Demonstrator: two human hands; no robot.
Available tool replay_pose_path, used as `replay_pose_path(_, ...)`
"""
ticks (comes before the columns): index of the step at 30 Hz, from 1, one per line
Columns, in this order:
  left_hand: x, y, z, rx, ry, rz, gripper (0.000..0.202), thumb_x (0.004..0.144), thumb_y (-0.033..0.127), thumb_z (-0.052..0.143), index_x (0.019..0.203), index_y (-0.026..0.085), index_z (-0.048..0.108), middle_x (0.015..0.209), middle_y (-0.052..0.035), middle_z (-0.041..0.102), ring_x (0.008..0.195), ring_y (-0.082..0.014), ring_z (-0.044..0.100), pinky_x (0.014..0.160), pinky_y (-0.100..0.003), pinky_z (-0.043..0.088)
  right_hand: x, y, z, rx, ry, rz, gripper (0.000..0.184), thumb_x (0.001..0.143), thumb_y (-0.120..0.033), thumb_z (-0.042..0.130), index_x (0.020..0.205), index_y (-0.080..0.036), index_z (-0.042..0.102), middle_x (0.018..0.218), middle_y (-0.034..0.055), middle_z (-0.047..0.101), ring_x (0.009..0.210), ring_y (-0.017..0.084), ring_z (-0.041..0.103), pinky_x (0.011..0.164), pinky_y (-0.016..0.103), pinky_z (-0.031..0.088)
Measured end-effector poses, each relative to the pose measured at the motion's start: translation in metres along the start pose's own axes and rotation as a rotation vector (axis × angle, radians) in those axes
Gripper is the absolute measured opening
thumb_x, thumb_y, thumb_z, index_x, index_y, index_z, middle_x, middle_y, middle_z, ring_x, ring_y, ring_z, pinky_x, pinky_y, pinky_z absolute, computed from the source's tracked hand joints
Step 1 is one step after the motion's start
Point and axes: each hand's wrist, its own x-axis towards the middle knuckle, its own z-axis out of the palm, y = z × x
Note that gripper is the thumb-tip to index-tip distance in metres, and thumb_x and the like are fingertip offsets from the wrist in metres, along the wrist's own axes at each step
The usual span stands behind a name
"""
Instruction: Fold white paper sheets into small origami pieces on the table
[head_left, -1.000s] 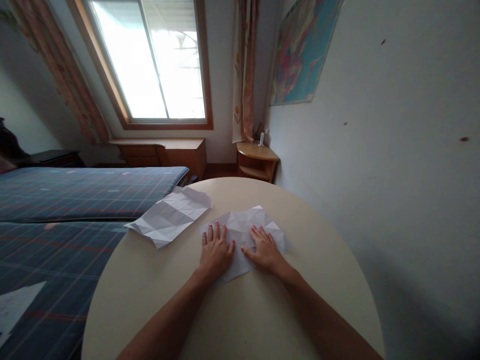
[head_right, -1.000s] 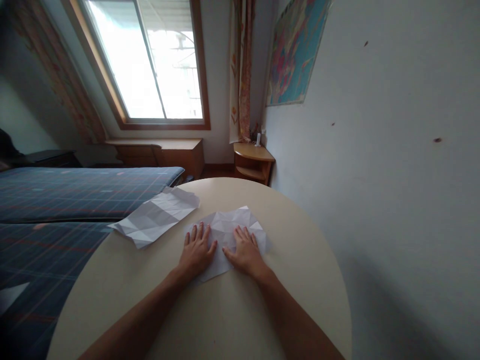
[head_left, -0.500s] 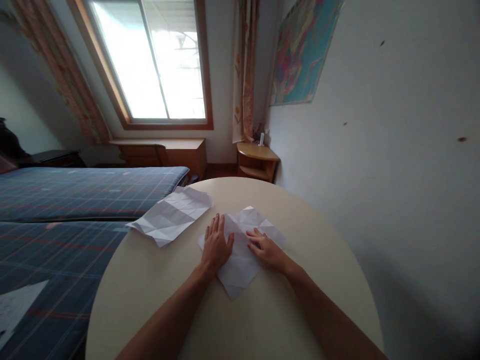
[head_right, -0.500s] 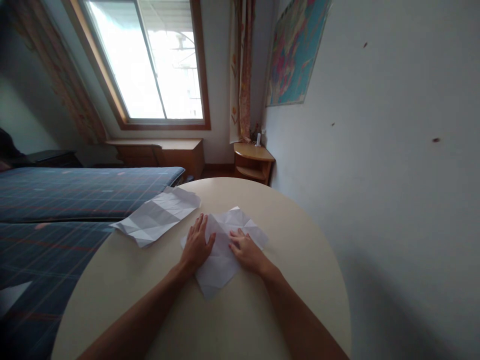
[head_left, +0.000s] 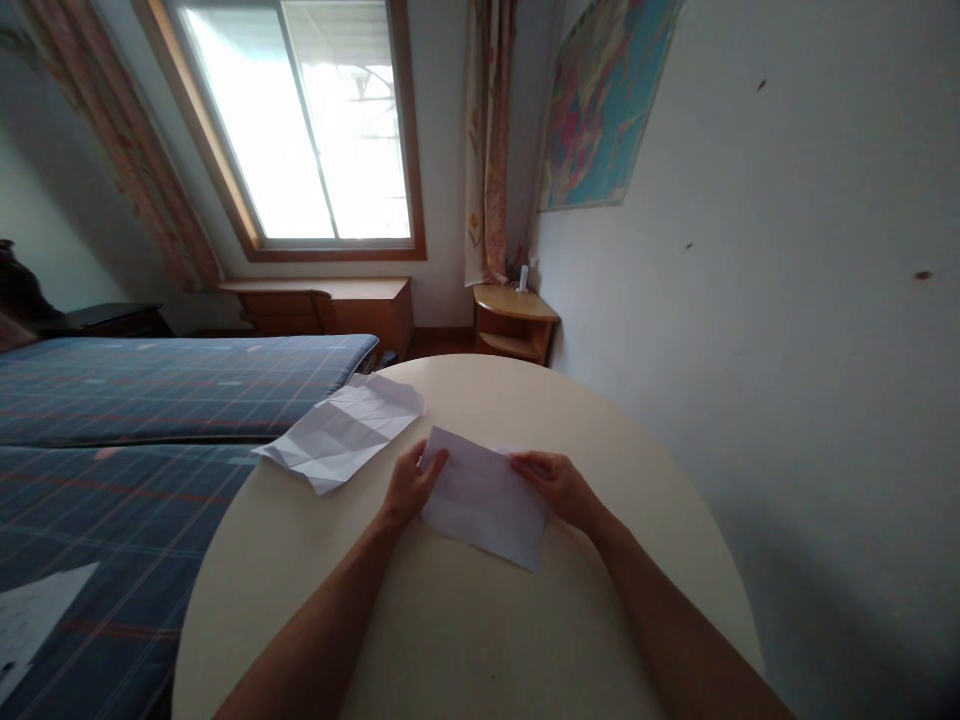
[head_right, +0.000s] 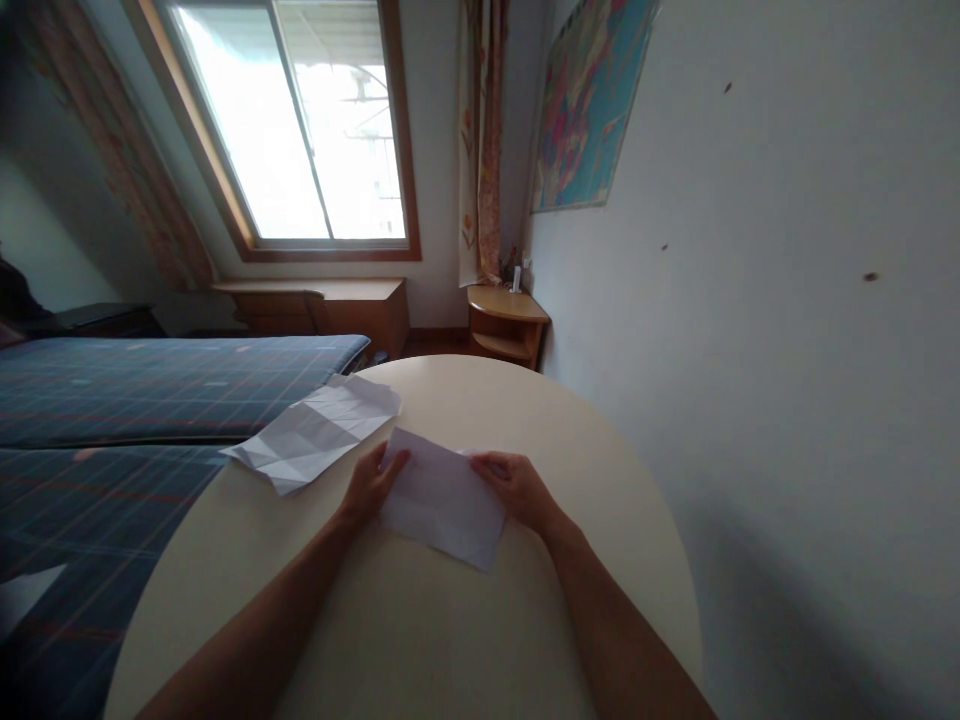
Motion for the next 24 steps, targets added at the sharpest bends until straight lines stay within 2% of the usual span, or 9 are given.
replay_pose_path(3, 0.0, 0.002, 0.004, 0.006, 0.092, -0.016, 0.035, 0.084, 0.05, 0.058, 0.077, 0.017, 0.063, 0.071, -0.0016, 0.064, 0.065, -0.0164, 0.058, 0.055, -0.023, 0.042, 0.002, 0.002, -0.007, 0.038, 0.091, 0.03, 0.041, 0.084, -0.053, 0.064, 0.102, -0.018, 0.075, 0.093, 0.0065, 0.075, 0.081, 0.02, 0.068, 0.069, 0.03, 0.053)
replay_pose_path(7, -0.001, 0.004, 0.008, 0.02, 0.227, -0.019, 0.034, 0.088, 0.049, 0.053, 0.075, 0.018, 0.056, 0.065, 0.0028, 0.054, 0.06, -0.0127, 0.048, 0.053, -0.022, 0.036, 0.004, 0.001, -0.01, 0.226, 0.231, 0.077, 0.058, 0.075, -0.054, 0.072, 0.119, -0.017, 0.065, 0.084, 0.0057, 0.075, 0.071, 0.02, 0.068, 0.063, 0.031, 0.054)
replay_pose_path(9, -0.001, 0.005, 0.009, 0.029, 0.288, -0.022, 0.032, 0.089, 0.048, 0.052, 0.078, 0.019, 0.055, 0.067, 0.003, 0.054, 0.061, -0.0128, 0.047, 0.055, -0.022, 0.036, 0.005, -0.001, -0.005, 0.334, 0.233, 0.064, 0.06, 0.072, -0.056, 0.074, 0.117, -0.018, 0.064, 0.087, 0.0067, 0.075, 0.074, 0.021, 0.069, 0.067, 0.034, 0.056)
replay_pose_path(12, -0.002, 0.008, 0.009, 0.067, 0.37, -0.025, 0.028, 0.091, 0.044, 0.051, 0.079, 0.019, 0.055, 0.069, 0.0029, 0.056, 0.062, -0.0131, 0.049, 0.058, -0.023, 0.038, 0.007, -0.001, 0.004, 0.398, 0.206, 0.069, 0.053, 0.072, -0.057, 0.073, 0.106, -0.018, 0.067, 0.09, 0.0082, 0.074, 0.077, 0.023, 0.069, 0.07, 0.037, 0.057)
replay_pose_path(17, -0.002, 0.011, 0.012, 0.164, 0.409, -0.03, 0.029, 0.091, 0.045, 0.049, 0.079, 0.02, 0.055, 0.067, 0.0024, 0.058, 0.061, -0.014, 0.051, 0.058, -0.024, 0.039, 0.009, 0.007, 0.013, 0.288, 0.278, 0.06, 0.048, 0.079, -0.059, 0.063, 0.099, -0.016, 0.065, 0.085, 0.0071, 0.072, 0.069, 0.02, 0.065, 0.062, 0.032, 0.053)
replay_pose_path(21, -0.002, 0.007, 0.015, 0.189, 0.354, -0.07, 0.03, 0.091, 0.047, 0.048, 0.083, 0.019, 0.057, 0.072, -0.0011, 0.063, 0.063, -0.0161, 0.057, 0.06, -0.026, 0.042, 0.011, 0.01, 0.012, 0.041, 0.401, 0.039, 0.045, 0.085, -0.057, 0.055, 0.097, -0.015, 0.063, 0.081, 0.0067, 0.07, 0.065, 0.018, 0.062, 0.055, 0.027, 0.047)
replay_pose_path(24, -0.002, 0.004, 0.017, 0.165, 0.311, -0.117, 0.029, 0.091, 0.044, 0.048, 0.095, 0.017, 0.058, 0.077, -0.0039, 0.067, 0.064, -0.0173, 0.062, 0.059, -0.027, 0.046, 0.011, 0.014, 0.008, -0.107, 0.43, 0.054, 0.039, 0.088, -0.051, 0.053, 0.1, -0.015, 0.062, 0.085, 0.0089, 0.071, 0.071, 0.021, 0.065, 0.06, 0.028, 0.049)
